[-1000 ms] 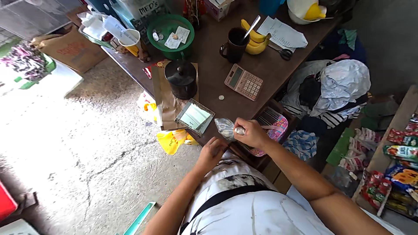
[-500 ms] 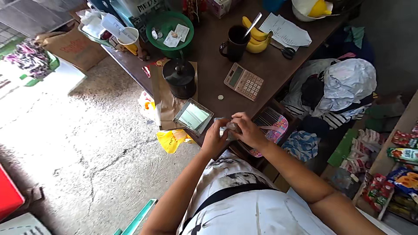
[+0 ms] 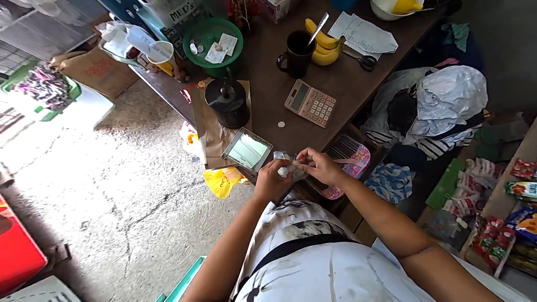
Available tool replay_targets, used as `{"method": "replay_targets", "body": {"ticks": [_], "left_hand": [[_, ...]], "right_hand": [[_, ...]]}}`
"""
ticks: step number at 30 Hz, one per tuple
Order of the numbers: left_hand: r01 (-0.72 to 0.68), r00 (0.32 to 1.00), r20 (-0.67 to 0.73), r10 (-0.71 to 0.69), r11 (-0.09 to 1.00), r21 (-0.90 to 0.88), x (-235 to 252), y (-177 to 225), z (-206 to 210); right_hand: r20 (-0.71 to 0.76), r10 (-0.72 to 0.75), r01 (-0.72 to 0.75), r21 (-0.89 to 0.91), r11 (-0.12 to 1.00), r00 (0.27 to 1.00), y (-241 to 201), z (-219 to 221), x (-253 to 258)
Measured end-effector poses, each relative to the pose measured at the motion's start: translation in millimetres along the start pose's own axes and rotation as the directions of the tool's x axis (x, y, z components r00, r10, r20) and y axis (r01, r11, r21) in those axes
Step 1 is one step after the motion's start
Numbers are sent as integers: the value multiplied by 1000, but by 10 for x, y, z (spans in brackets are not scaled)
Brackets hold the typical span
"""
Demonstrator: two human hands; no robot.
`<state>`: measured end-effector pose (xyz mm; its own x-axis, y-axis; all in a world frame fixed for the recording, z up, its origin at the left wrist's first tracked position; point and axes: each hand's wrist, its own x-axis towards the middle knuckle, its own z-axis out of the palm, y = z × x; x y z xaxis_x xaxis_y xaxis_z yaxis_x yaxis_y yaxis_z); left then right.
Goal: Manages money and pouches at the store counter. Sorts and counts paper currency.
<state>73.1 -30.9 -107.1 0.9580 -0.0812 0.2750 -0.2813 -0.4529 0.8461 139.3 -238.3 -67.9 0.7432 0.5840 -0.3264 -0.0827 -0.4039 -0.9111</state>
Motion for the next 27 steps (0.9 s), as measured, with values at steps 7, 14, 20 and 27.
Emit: {"method": "replay_targets", "body": {"ticks": [7, 14, 20, 27], "left_hand": [[-25, 998, -51, 25, 1000, -4, 77, 47, -52], [-114, 993, 7, 114, 988, 103, 82, 58, -115], [-231, 947, -188, 260, 959, 163, 410, 446, -324], [-209, 970, -147, 196, 974, -81, 623, 784, -270]], "right_hand": [[-145, -197, 190, -60, 980, 970, 128, 185, 5], [-25, -49, 53, 211, 976, 998, 126, 181, 70], [-134, -40, 75, 265, 961, 990, 116, 220, 121], [-340, -373, 377, -57, 925, 864, 41, 98, 27]]}}
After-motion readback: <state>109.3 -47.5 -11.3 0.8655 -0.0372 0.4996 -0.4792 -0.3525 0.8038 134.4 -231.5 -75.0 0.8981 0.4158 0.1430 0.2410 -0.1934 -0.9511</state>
